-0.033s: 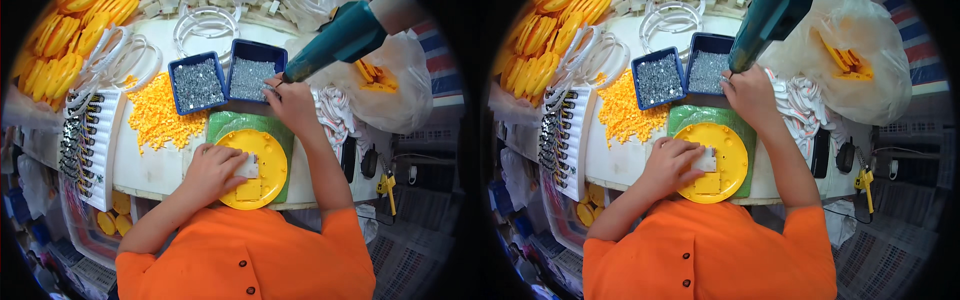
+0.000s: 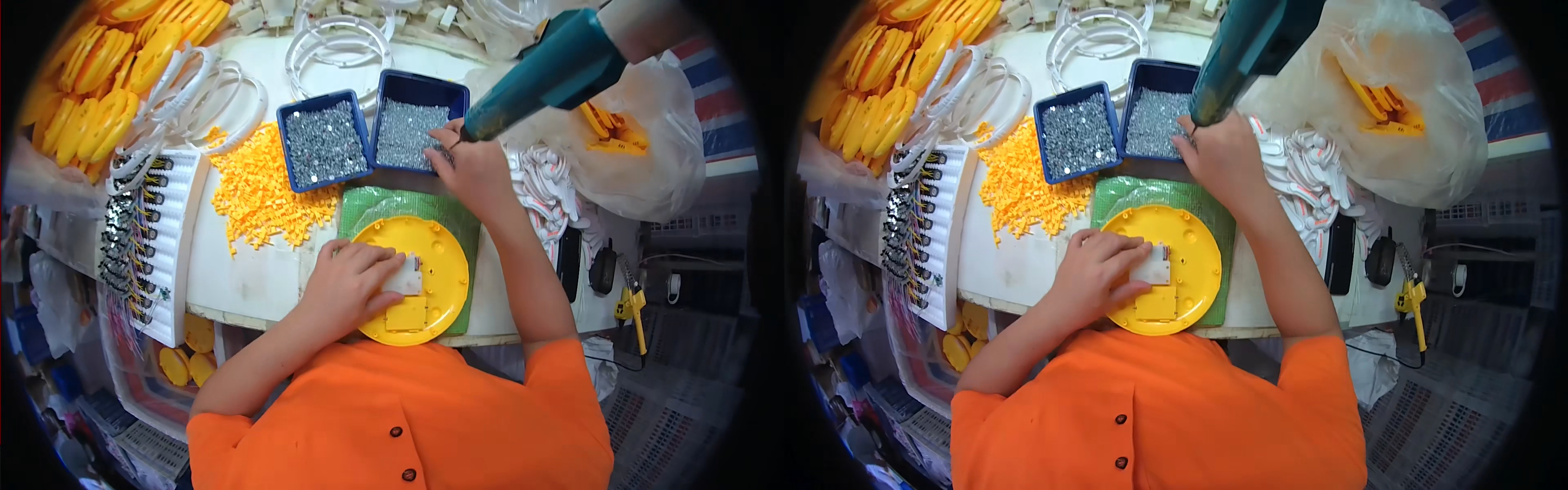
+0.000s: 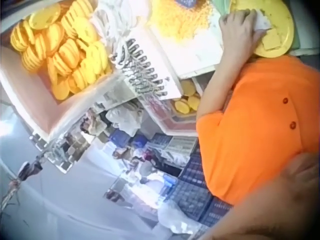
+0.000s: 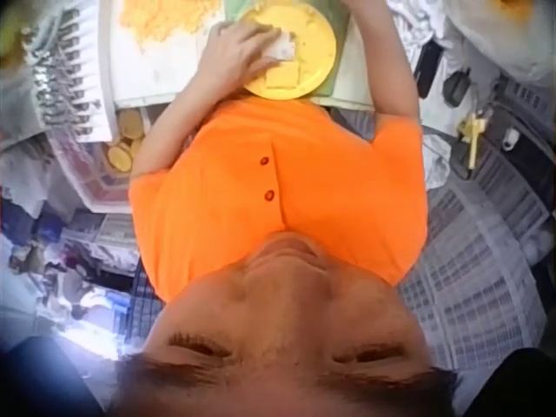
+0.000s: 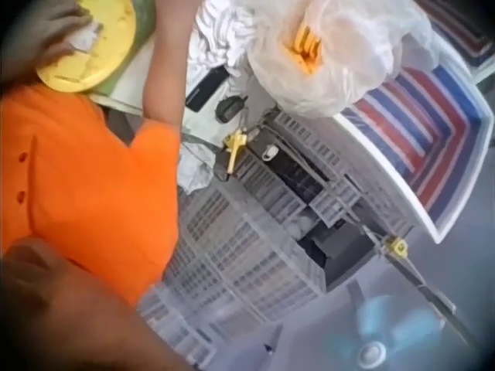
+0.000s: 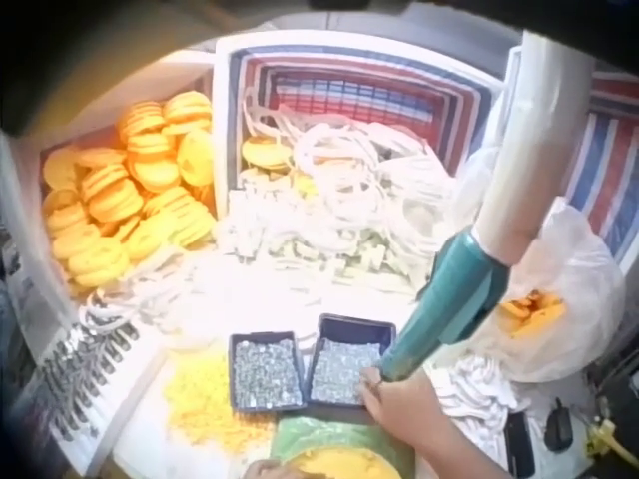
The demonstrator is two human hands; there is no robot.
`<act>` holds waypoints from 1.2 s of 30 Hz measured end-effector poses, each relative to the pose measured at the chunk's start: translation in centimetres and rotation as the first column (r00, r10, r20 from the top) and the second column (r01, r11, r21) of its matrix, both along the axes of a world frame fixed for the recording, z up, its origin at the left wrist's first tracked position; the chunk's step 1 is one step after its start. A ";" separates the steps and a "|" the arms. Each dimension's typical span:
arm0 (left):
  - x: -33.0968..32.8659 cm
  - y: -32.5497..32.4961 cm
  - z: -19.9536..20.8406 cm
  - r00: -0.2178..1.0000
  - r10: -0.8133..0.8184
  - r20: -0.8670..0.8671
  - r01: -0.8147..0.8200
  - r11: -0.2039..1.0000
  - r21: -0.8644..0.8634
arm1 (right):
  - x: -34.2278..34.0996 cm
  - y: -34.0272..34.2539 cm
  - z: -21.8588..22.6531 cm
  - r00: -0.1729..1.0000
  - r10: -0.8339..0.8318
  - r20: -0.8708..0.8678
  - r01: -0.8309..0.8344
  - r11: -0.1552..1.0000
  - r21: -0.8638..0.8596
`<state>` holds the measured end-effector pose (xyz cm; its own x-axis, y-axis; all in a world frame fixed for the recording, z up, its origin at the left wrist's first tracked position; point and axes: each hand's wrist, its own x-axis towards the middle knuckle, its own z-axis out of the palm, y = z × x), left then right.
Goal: Assembling yellow circular toy components using a power screwdriver and glue.
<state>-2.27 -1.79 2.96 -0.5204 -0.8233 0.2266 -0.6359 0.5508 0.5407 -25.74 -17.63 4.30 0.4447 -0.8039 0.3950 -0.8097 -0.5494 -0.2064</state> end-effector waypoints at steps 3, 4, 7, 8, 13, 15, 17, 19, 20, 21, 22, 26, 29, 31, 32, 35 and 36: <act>-0.3 0.2 0.0 0.999 0.019 -0.038 -0.020 1.000 -0.017 | 0.4 -1.3 -1.5 0.993 0.040 0.112 -0.046 0.998 0.048; -0.1 -0.1 0.2 0.999 0.022 -0.035 -0.023 0.999 -0.024 | 0.5 -1.7 -1.8 0.980 0.045 0.193 -0.063 0.994 0.088; 0.5 -1.8 1.2 0.998 -0.032 -0.058 0.035 0.998 0.048 | 0.3 -2.0 -1.2 0.971 0.118 0.210 -0.128 0.991 0.034; 0.7 -3.4 1.6 0.993 -0.047 -0.108 0.046 0.999 -0.016 | 0.2 -2.0 -0.8 0.956 0.166 0.240 -0.176 0.984 0.018; -1.2 -13.3 1.7 0.985 0.126 -0.117 -0.161 0.916 -0.369 | -0.2 -1.6 -0.7 0.981 0.133 0.143 -0.121 0.989 -0.089; -1.1 -16.2 -0.8 0.987 0.150 -0.054 -0.159 0.892 -0.423 | 0.5 -0.9 -0.2 0.982 0.099 0.161 -0.095 0.995 -0.031; -1.6 -17.2 -1.4 0.988 0.154 -0.002 -0.140 0.891 -0.433 | 0.0 0.5 -0.2 0.965 0.071 0.252 -0.067 0.997 -0.022; -1.9 -17.3 -1.2 0.989 0.143 -0.030 -0.145 0.927 -0.345 | -1.2 2.1 -1.7 0.702 -0.072 0.708 -0.175 0.947 0.270; -2.0 -17.3 -1.1 0.988 0.145 -0.053 -0.153 0.956 -0.251 | -1.8 3.1 -2.3 0.263 -0.342 0.902 -0.410 0.807 0.425; -1.6 -17.1 -1.3 0.988 0.148 -0.047 -0.155 0.952 -0.264 | -1.4 4.4 -0.7 0.534 -0.209 0.819 -0.232 0.896 0.379; -1.5 -17.3 -1.4 0.987 0.151 -0.049 -0.158 0.954 -0.253 | -1.5 5.7 -0.3 0.537 -0.216 0.816 -0.233 0.891 0.389; -1.6 -17.5 -1.9 0.981 0.178 -0.075 -0.193 0.905 -0.380 | -1.5 10.5 -0.9 0.871 -0.010 0.491 -0.147 0.949 0.279; -1.7 -17.9 -1.3 0.989 0.145 0.014 -0.130 0.922 -0.365 | -0.2 12.7 -0.8 0.902 -0.019 0.431 -0.142 0.930 0.339; -1.7 -18.0 -1.2 0.991 0.135 -0.011 -0.131 0.933 -0.334 | 0.6 12.8 0.1 0.936 0.046 0.350 -0.164 0.935 0.315; -1.6 -18.0 -1.1 0.991 0.132 -0.036 -0.137 0.942 -0.306 | 0.7 12.9 0.0 0.936 0.041 0.350 -0.160 0.935 0.316; -1.4 -17.8 -1.4 0.988 0.119 -0.102 -0.147 0.930 -0.337 | 0.9 13.0 -0.3 0.951 0.075 0.300 -0.157 0.952 0.262; -1.4 -17.6 -1.2 0.988 0.115 -0.102 -0.143 0.931 -0.336 | 0.8 13.0 -0.3 0.955 0.091 0.284 -0.168 0.950 0.262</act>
<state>-3.70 -19.39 1.75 -0.3836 -0.7482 0.5413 -0.6770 0.6265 0.3861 -24.94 -4.60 4.05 0.4627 -0.8412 0.2797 -0.6298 -0.5340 -0.5641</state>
